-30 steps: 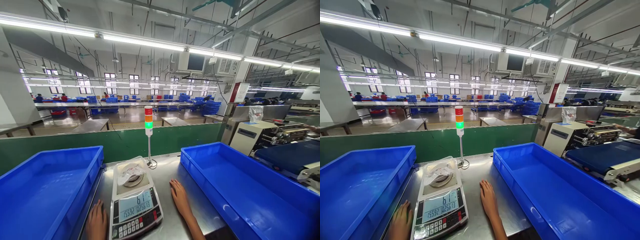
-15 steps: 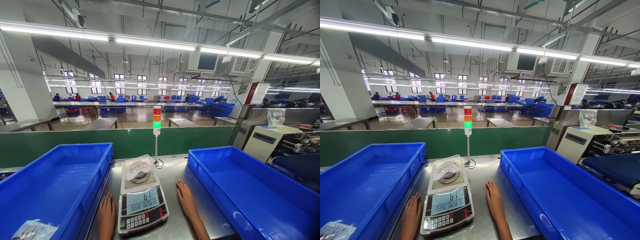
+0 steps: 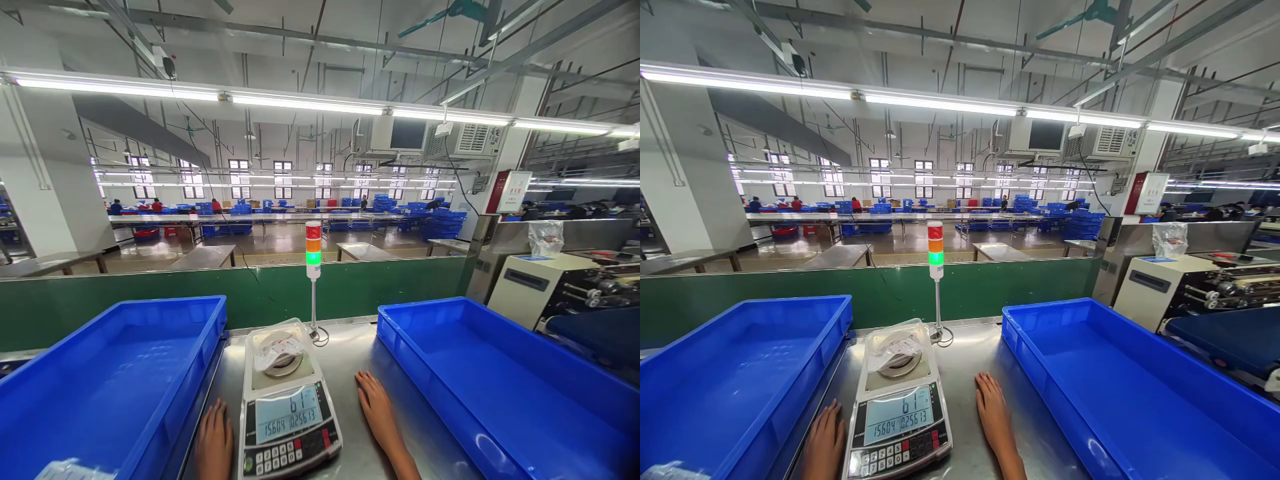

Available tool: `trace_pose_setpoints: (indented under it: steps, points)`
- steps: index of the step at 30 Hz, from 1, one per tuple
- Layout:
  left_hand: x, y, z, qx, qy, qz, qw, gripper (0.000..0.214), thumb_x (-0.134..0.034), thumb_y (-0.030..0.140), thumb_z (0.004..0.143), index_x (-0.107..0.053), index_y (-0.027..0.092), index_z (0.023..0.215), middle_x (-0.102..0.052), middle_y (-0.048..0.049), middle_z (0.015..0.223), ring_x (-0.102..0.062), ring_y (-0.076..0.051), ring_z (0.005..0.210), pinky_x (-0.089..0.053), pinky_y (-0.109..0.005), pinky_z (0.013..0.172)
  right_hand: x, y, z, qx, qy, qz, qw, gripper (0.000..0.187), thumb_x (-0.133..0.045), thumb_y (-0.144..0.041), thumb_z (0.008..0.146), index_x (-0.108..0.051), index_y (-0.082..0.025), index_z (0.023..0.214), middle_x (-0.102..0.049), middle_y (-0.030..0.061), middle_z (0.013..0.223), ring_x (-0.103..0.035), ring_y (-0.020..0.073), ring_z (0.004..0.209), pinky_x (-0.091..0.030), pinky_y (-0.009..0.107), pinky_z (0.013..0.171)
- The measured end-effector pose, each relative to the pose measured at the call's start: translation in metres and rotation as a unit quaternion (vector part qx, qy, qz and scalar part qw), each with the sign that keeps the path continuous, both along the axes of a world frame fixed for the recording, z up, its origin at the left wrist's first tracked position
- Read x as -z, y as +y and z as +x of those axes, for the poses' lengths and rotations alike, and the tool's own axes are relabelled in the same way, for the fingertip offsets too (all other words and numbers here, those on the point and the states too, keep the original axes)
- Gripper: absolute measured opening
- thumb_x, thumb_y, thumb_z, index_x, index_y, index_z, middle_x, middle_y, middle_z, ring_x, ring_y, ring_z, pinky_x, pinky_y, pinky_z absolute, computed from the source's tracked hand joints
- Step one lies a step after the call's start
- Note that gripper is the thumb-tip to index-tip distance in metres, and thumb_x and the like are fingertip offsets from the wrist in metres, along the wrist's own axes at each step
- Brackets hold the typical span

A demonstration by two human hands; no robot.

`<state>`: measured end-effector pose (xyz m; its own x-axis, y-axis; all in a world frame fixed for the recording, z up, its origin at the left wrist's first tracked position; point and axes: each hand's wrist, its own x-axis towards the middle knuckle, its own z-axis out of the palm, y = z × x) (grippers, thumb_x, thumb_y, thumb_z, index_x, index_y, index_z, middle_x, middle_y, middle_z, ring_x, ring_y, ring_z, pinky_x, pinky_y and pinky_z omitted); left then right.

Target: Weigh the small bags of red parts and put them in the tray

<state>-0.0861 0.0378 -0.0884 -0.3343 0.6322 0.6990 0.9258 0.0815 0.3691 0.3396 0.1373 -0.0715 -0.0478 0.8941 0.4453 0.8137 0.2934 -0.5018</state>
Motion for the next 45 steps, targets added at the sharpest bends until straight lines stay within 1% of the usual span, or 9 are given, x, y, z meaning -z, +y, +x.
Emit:
trace_pose_setpoints:
  steps: [4, 8, 18, 22, 27, 32, 38, 41, 45]
  points:
    - [-0.001, 0.002, -0.001, 0.005, -0.022, -0.008, 1.000, 0.050, -0.034, 0.038, 0.087, -0.073, 0.013, 0.105, -0.071, -0.0168, 0.121, -0.066, -0.033, 0.112, -0.057, -0.050, 0.099, -0.005, -0.002, -0.002, 0.005, 0.000, -0.007, 1.000, 0.053, -0.035, -0.030, 0.096, -0.069, -0.011, 0.132, -0.060, 0.0125, 0.143, -0.051, 0.0287, 0.140, -0.039, 0.050, 0.121]
    - [-0.004, 0.001, 0.001, 0.005, -0.016, 0.005, 1.000, 0.054, -0.031, 0.040, 0.089, -0.074, 0.012, 0.106, -0.071, -0.0168, 0.120, -0.067, -0.033, 0.111, -0.058, -0.051, 0.097, -0.008, -0.003, -0.002, 0.000, 0.001, -0.010, 1.000, 0.053, -0.036, -0.031, 0.095, -0.070, -0.012, 0.131, -0.060, 0.0122, 0.143, -0.051, 0.0292, 0.140, -0.040, 0.051, 0.120]
    - [-0.002, -0.003, 0.006, 0.001, -0.025, 0.006, 1.000, 0.055, -0.029, 0.039, 0.093, -0.074, 0.012, 0.110, -0.070, -0.0156, 0.122, -0.066, -0.031, 0.115, -0.057, -0.049, 0.100, 0.002, -0.002, 0.002, -0.008, 0.006, 0.011, 1.000, 0.056, -0.033, -0.036, 0.097, -0.069, -0.011, 0.132, -0.060, 0.0135, 0.143, -0.051, 0.0310, 0.139, -0.039, 0.054, 0.120]
    - [0.001, -0.004, 0.005, 0.008, -0.009, 0.012, 1.000, 0.058, -0.026, 0.040, 0.094, -0.073, 0.009, 0.110, -0.070, -0.0173, 0.122, -0.066, -0.032, 0.113, -0.058, -0.050, 0.098, 0.002, -0.002, 0.004, -0.010, 0.004, 0.007, 1.000, 0.057, -0.032, -0.037, 0.098, -0.070, -0.012, 0.131, -0.060, 0.0129, 0.143, -0.051, 0.0305, 0.140, -0.039, 0.054, 0.120]
    - [0.000, -0.005, 0.005, 0.019, -0.020, 0.011, 1.000, 0.056, -0.028, 0.042, 0.095, -0.072, 0.011, 0.112, -0.069, -0.0169, 0.123, -0.065, -0.032, 0.115, -0.057, -0.051, 0.099, 0.000, -0.003, 0.003, -0.004, 0.009, 0.006, 1.000, 0.056, -0.032, -0.035, 0.097, -0.070, -0.011, 0.131, -0.061, 0.0122, 0.143, -0.051, 0.0300, 0.139, -0.038, 0.053, 0.121]
    - [-0.005, -0.005, 0.006, 0.025, -0.034, 0.014, 0.999, 0.053, -0.030, 0.041, 0.093, -0.072, 0.012, 0.110, -0.069, -0.0167, 0.123, -0.064, -0.033, 0.115, -0.056, -0.052, 0.100, -0.004, -0.003, 0.002, 0.002, 0.015, -0.002, 1.000, 0.053, -0.037, -0.033, 0.094, -0.071, -0.013, 0.129, -0.062, 0.0122, 0.141, -0.053, 0.0299, 0.138, -0.040, 0.052, 0.119]
    - [-0.003, -0.003, 0.005, 0.016, -0.047, 0.003, 0.999, 0.050, -0.034, 0.039, 0.087, -0.072, 0.014, 0.108, -0.069, -0.0162, 0.123, -0.064, -0.033, 0.114, -0.055, -0.052, 0.101, -0.008, -0.006, 0.000, 0.003, 0.025, 0.002, 1.000, 0.049, -0.040, -0.032, 0.094, -0.072, -0.016, 0.127, -0.064, 0.0113, 0.139, -0.055, 0.0291, 0.137, -0.041, 0.050, 0.119]
    - [-0.003, -0.002, 0.005, 0.023, -0.035, 0.003, 0.999, 0.052, -0.032, 0.039, 0.090, -0.072, 0.012, 0.110, -0.069, -0.0182, 0.122, -0.064, -0.034, 0.114, -0.055, -0.054, 0.101, -0.008, -0.007, 0.001, 0.002, 0.022, 0.004, 1.000, 0.050, -0.040, -0.032, 0.094, -0.072, -0.015, 0.129, -0.063, 0.0109, 0.140, -0.054, 0.0289, 0.137, -0.041, 0.050, 0.119]
    - [-0.003, -0.003, 0.005, 0.022, -0.031, 0.006, 0.999, 0.054, -0.029, 0.041, 0.093, -0.071, 0.011, 0.109, -0.069, -0.0181, 0.122, -0.065, -0.033, 0.114, -0.056, -0.051, 0.101, -0.008, -0.008, 0.001, -0.001, 0.013, 0.004, 1.000, 0.054, -0.035, -0.033, 0.096, -0.071, -0.012, 0.130, -0.062, 0.0120, 0.141, -0.052, 0.0300, 0.139, -0.040, 0.051, 0.120]
